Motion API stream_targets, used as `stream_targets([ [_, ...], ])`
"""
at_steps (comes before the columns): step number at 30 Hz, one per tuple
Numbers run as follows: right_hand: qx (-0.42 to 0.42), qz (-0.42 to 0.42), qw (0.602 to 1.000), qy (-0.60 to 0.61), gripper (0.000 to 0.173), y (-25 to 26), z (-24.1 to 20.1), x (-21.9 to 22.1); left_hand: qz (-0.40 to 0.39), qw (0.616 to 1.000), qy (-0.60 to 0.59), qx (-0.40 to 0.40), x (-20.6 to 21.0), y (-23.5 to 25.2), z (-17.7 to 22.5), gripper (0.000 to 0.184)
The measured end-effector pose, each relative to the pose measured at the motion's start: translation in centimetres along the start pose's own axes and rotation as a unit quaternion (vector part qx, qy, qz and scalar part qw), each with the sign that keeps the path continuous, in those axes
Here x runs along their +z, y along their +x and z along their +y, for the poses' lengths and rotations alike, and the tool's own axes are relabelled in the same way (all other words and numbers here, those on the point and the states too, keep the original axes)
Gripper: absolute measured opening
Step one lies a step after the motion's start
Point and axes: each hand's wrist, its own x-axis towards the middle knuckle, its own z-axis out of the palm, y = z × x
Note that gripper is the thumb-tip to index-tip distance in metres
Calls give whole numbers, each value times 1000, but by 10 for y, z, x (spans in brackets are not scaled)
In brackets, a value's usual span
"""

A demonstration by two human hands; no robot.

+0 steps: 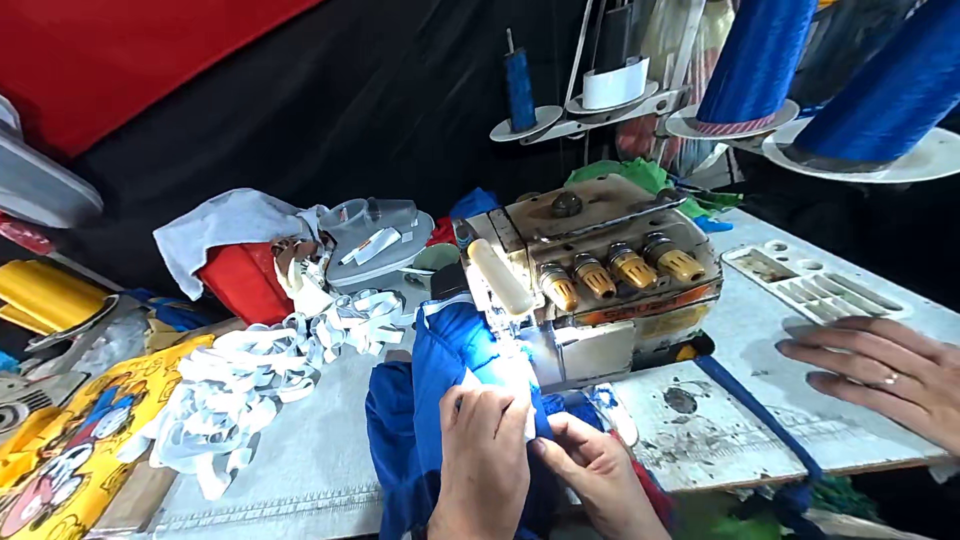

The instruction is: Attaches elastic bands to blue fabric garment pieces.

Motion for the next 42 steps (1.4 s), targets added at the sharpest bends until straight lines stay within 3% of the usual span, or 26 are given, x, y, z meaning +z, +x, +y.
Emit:
stream_targets([
  [11,-8,25,999,-30,8,18,-2,7,-16,999,6,-41,16,9,-6,15],
  [18,-18,38,998,-56,9,16,0,7,-19,997,-58,36,1,-8,-12,23],
  [20,-12,40,997,-70,4,12,3,4,13,997,-78,-19,-8,-13,-28,21],
  [22,-24,39,995,-89,3,11,6,2,23,984,-100,-147,-17,-13,-55,28],
  [25,-43,26,994,-96,3,11,10,-2,-130,920,-70,-362,-33,-18,-86,57],
  [27,-47,6,996,-77,7,12,11,-4,-236,884,-49,-402,-38,-31,-97,58],
  [28,-39,-8,997,-61,9,10,12,-6,-238,889,-49,-387,-39,-44,-101,50],
  [30,1,-35,999,-19,11,11,9,-10,-133,919,-93,-360,-50,-68,-114,31],
  [32,38,-44,998,2,12,13,7,-12,0,913,-125,-388,-91,-75,-127,26],
  [34,53,-34,998,-4,10,15,7,-10,113,918,-67,-374,-141,-71,-142,30],
  [36,50,-15,998,-22,10,16,7,-5,160,940,30,-299,-173,-67,-158,28],
  [38,37,0,998,-45,11,15,8,-1,75,956,122,-255,-181,-65,-170,27],
  [40,24,13,998,-59,17,12,9,0,-69,940,151,-298,-170,-67,-176,39],
  [42,3,24,996,-80,25,11,9,2,-129,930,138,-315,-148,-61,-166,51],
])
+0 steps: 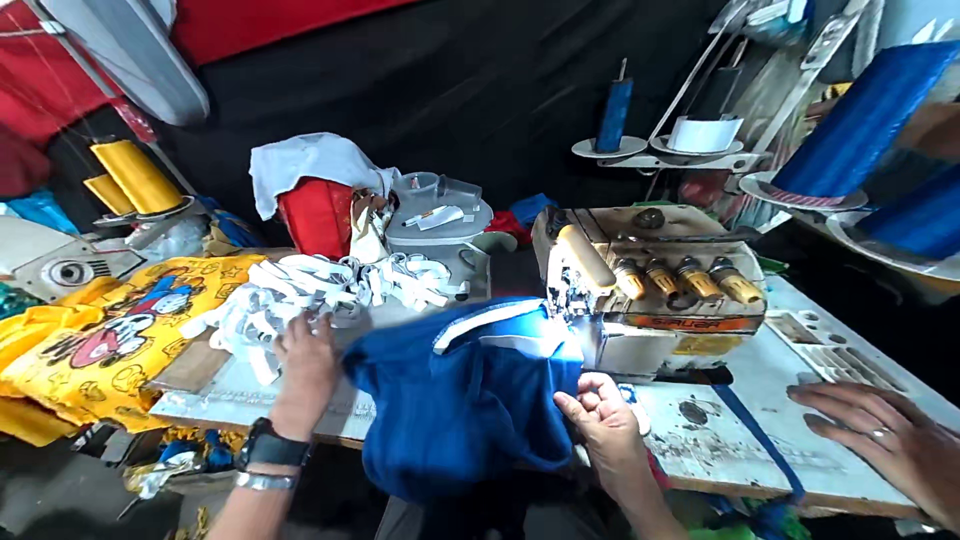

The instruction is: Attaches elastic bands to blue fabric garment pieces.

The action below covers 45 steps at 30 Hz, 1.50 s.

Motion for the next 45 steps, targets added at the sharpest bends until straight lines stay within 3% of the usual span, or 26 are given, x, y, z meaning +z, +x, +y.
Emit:
stream_targets([
  [3,-39,-1,999,-24,25,-4,0,1,22,981,-76,176,19,-8,62,33],
  [5,-60,-13,998,0,23,-5,2,-1,-23,946,-153,284,31,-10,99,31],
  [8,-70,-27,997,24,25,-6,1,-3,-98,911,-217,336,41,-2,122,39],
  [12,-113,-32,993,-19,21,-10,2,-5,-160,907,-245,304,46,8,119,30],
  [15,-129,-68,989,-33,20,-10,4,-10,-223,886,-278,295,28,5,110,20],
  [17,-118,-88,989,-26,20,-9,5,-11,-253,869,-263,334,2,-4,102,18],
  [22,-92,-112,989,-33,18,-6,3,-11,-243,823,-279,430,-94,-17,60,22],
  [25,-85,-162,982,-42,24,-7,-8,-13,-260,822,-301,408,-122,-13,32,23],
  [28,-188,-219,943,-166,29,-8,-18,-10,-262,820,-310,404,-105,-15,25,27],
  [31,-337,-151,855,-365,19,-10,-25,0,-268,806,-373,374,-91,-14,33,27],
  [34,-411,-85,796,-437,13,-12,-29,-1,-283,811,-433,272,-94,-10,32,24],
  [37,-453,-86,784,-417,11,-11,-44,-1,-283,822,-447,213,-92,-3,26,22],
  [40,-457,-175,800,-347,16,-8,-57,6,-284,827,-438,208,-91,1,34,22],
  [45,-425,-239,781,-391,24,3,-49,-3,-244,855,-414,196,-87,12,34,25],
])
